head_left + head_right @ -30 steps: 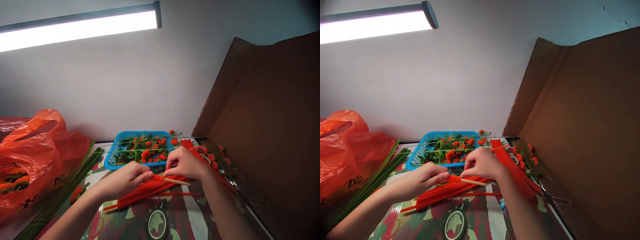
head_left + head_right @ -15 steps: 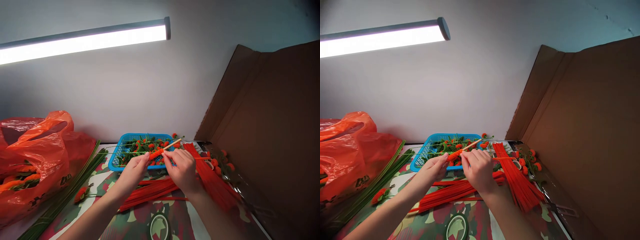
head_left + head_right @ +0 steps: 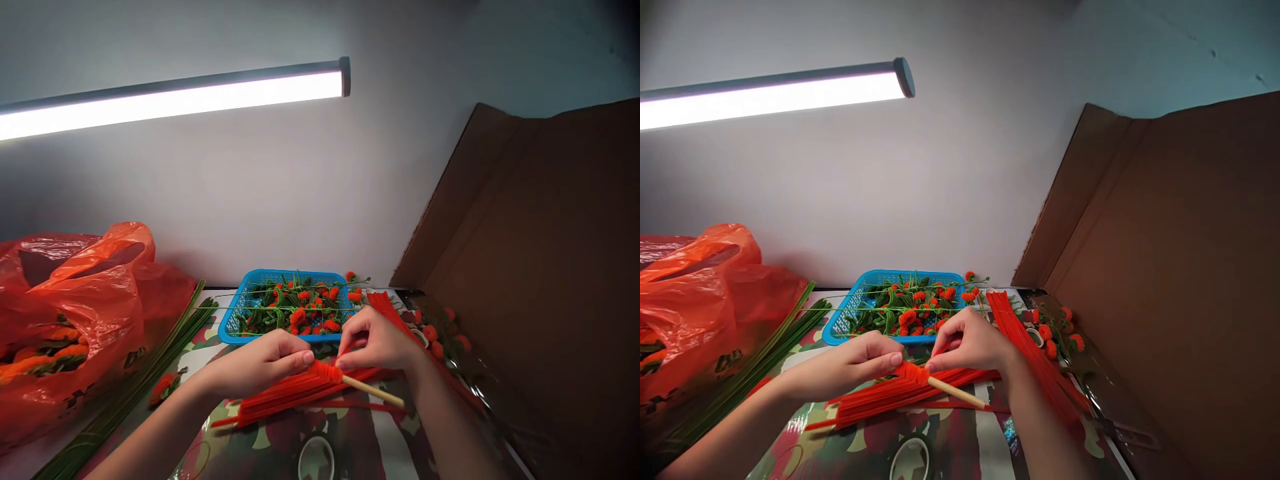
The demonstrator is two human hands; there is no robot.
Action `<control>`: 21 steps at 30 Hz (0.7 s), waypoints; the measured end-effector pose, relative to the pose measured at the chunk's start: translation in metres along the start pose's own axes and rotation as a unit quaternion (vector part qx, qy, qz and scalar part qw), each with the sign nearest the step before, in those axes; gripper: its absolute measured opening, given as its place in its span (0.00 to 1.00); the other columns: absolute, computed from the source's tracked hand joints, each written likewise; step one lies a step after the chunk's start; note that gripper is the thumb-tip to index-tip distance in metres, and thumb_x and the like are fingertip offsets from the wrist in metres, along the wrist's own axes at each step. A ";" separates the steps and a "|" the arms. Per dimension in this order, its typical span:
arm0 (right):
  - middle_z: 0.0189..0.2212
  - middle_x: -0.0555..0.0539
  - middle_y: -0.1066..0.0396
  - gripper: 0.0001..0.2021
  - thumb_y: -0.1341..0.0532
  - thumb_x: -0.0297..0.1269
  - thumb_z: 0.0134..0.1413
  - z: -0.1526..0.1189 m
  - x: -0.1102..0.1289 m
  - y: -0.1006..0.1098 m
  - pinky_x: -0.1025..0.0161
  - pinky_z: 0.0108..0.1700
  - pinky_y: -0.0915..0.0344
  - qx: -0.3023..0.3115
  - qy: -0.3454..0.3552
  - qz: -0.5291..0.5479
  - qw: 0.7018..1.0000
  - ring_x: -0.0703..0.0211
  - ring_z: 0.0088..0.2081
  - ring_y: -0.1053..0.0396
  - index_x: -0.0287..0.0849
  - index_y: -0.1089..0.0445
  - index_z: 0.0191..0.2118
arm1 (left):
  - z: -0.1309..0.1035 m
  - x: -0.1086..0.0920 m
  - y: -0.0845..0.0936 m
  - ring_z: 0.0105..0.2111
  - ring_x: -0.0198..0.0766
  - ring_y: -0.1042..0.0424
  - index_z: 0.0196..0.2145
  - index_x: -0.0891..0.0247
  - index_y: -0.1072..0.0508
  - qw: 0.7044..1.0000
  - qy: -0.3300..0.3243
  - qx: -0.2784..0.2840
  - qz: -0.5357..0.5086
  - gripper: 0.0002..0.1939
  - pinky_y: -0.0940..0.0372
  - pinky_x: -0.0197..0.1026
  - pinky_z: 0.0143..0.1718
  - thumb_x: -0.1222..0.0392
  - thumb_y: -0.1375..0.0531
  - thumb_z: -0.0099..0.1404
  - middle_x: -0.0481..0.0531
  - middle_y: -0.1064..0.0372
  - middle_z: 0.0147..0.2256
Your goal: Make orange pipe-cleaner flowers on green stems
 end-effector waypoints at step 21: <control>0.15 0.52 0.38 0.13 0.36 0.42 0.49 0.002 0.010 0.008 0.68 0.19 0.49 -0.192 0.078 0.094 0.974 0.67 0.19 0.44 0.39 0.26 0.21 | 0.013 0.014 0.001 0.17 0.27 0.64 0.18 0.60 0.53 0.933 -0.034 -0.081 -0.349 0.27 0.64 0.35 0.19 0.41 0.47 0.63 0.38 0.63 0.17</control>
Point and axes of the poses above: each hand's wrist, its own z-axis towards the middle knuckle, its own y-axis out of the back of the hand, x = y × z, the point moved 5 cm from there along z, towards the middle knuckle
